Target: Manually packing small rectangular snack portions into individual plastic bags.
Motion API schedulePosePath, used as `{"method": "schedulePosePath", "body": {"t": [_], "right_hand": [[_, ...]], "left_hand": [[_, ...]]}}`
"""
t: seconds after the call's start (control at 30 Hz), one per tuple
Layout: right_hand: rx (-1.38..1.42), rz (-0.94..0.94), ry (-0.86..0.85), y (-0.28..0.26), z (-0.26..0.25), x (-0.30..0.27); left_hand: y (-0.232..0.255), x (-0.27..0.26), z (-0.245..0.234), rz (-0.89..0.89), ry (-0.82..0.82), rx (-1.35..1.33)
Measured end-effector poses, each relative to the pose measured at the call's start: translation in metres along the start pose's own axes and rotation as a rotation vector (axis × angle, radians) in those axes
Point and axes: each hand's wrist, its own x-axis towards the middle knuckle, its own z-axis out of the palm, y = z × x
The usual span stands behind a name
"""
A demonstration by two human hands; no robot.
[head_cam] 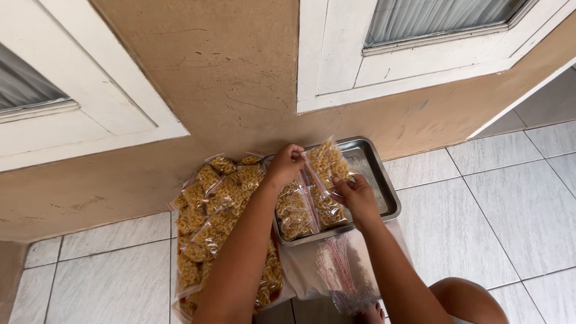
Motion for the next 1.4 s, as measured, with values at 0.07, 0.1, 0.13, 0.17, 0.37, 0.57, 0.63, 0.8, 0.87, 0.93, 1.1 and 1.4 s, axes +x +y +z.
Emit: {"method": "schedulePosePath", "body": {"t": [0.07,0.1,0.13,0.17,0.37,0.57,0.63,0.8,0.87,0.93,1.1,1.4], "right_hand": [[0.016,0.015,0.016,0.028,-0.005,0.019],[0.038,0.027,0.026,0.041,-0.006,0.029],[0.036,0.028,0.029,0.046,-0.006,0.032],[0.066,0.048,0.053,0.051,-0.004,0.035],[0.124,0.127,0.094,0.064,0.007,0.044],[0.145,0.196,0.073,0.053,0.015,0.04],[0.132,0.213,0.058,0.046,0.016,0.036],[0.13,0.253,-0.012,0.039,0.013,0.034],[0.132,0.256,-0.015,0.037,0.014,0.031],[0.134,0.263,-0.014,0.027,0.015,0.023],[-0.16,0.195,0.004,0.006,0.007,0.01],[-0.87,-0.155,0.094,0.068,-0.036,0.061]], "left_hand": [[-0.029,0.026,0.006,0.006,0.014,0.131],[-0.042,0.04,0.008,0.016,0.031,0.267],[-0.047,0.045,0.013,0.015,0.028,0.265],[-0.05,0.051,0.016,0.017,0.049,0.363],[-0.029,0.046,0.022,0.001,0.116,0.564],[-0.003,0.024,0.026,0.076,0.182,0.706],[0.0,0.018,0.027,0.084,0.185,0.733],[-0.001,0.018,0.028,0.117,0.213,0.764],[-0.008,0.022,0.03,0.122,0.215,0.796],[-0.013,0.024,0.031,0.125,0.214,0.827],[-0.019,0.028,0.03,0.172,0.21,0.846],[-0.044,0.033,0.031,0.331,0.225,0.924]]}}
